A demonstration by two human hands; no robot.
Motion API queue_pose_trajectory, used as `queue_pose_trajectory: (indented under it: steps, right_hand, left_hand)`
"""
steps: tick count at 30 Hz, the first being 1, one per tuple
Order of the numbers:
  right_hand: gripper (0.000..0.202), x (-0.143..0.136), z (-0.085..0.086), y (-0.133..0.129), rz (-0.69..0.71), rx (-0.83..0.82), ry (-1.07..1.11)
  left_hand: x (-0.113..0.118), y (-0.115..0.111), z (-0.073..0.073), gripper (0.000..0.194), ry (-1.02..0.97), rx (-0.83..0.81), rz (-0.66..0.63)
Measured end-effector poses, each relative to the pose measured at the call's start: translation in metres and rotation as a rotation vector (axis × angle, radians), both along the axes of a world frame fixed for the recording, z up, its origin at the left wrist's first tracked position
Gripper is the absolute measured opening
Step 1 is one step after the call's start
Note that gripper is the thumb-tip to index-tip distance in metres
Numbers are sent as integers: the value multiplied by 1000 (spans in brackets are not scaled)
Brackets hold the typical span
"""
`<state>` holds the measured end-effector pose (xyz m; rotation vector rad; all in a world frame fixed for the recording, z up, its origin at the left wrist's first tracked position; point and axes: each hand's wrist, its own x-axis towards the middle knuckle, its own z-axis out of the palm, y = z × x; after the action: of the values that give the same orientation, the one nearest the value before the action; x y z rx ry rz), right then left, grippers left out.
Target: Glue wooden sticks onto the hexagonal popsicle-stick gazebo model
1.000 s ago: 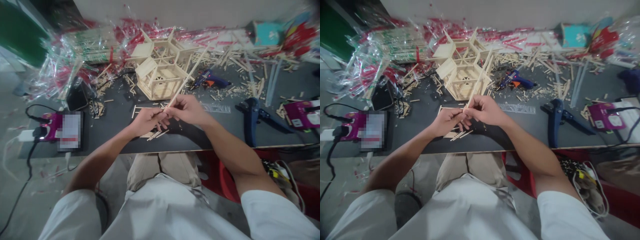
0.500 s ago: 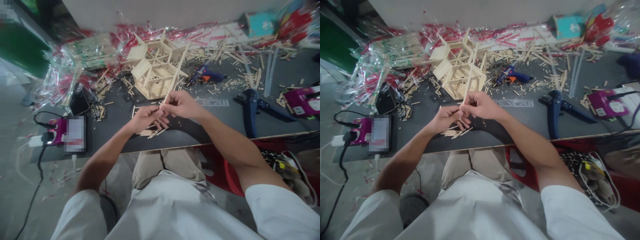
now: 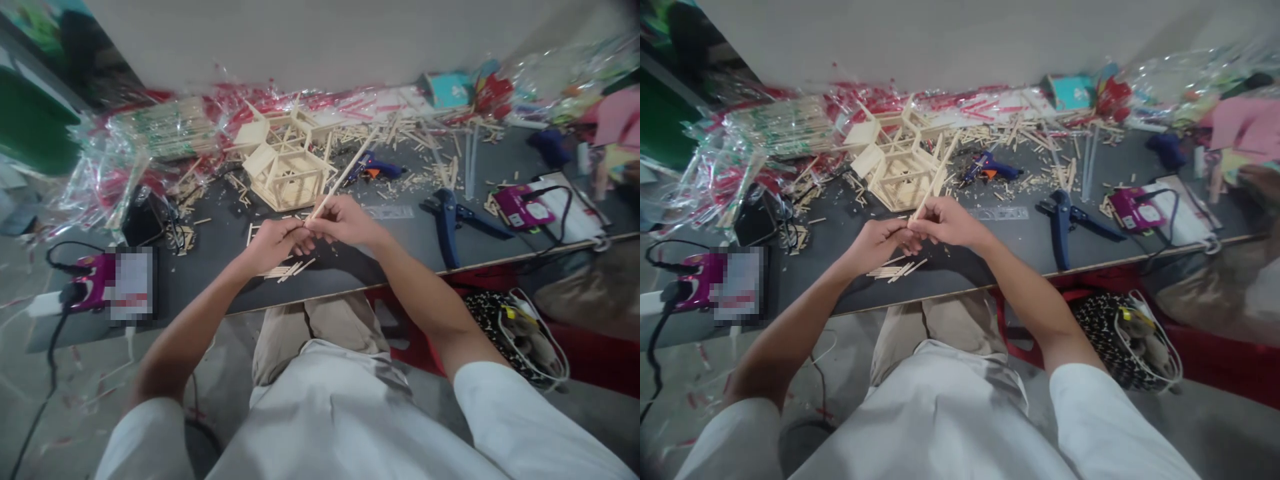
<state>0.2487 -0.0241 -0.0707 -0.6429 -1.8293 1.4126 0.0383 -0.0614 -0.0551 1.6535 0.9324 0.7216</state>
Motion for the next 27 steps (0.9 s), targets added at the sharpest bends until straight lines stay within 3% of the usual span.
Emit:
queue_pose_trajectory:
  steps: [4, 8, 11, 14, 16, 18, 21, 27]
  right_hand:
    - [43, 1, 0, -7, -74, -55, 36]
    - [41, 16, 4, -19, -275, 99, -176]
    - [30, 55, 9, -36, -487, 302, -481]
    - [21, 115, 5, -54, -800, 302, -729]
    - [28, 157, -4, -63, -950, 291, -951]
    - [44, 193, -14, -70, -1000, 271, -1162]
    - [71, 227, -28, -78, -994, 182, -1298]
    - [79, 233, -29, -81, -884, 159, -1456]
  left_hand:
    - [10, -3, 18, 31, 81, 8, -7]
    - [8, 6, 15, 28, 81, 7, 45]
    - [-3, 14, 2, 24, 73, -21, 83]
    - [-11, 17, -7, 24, 57, -77, 67]
    - [-11, 16, -9, 23, 43, -95, 39]
    - [-9, 16, -9, 23, 46, -102, 12]
    - [-5, 15, -9, 22, 78, -112, -20]
    - [-4, 13, -9, 23, 77, -148, -23]
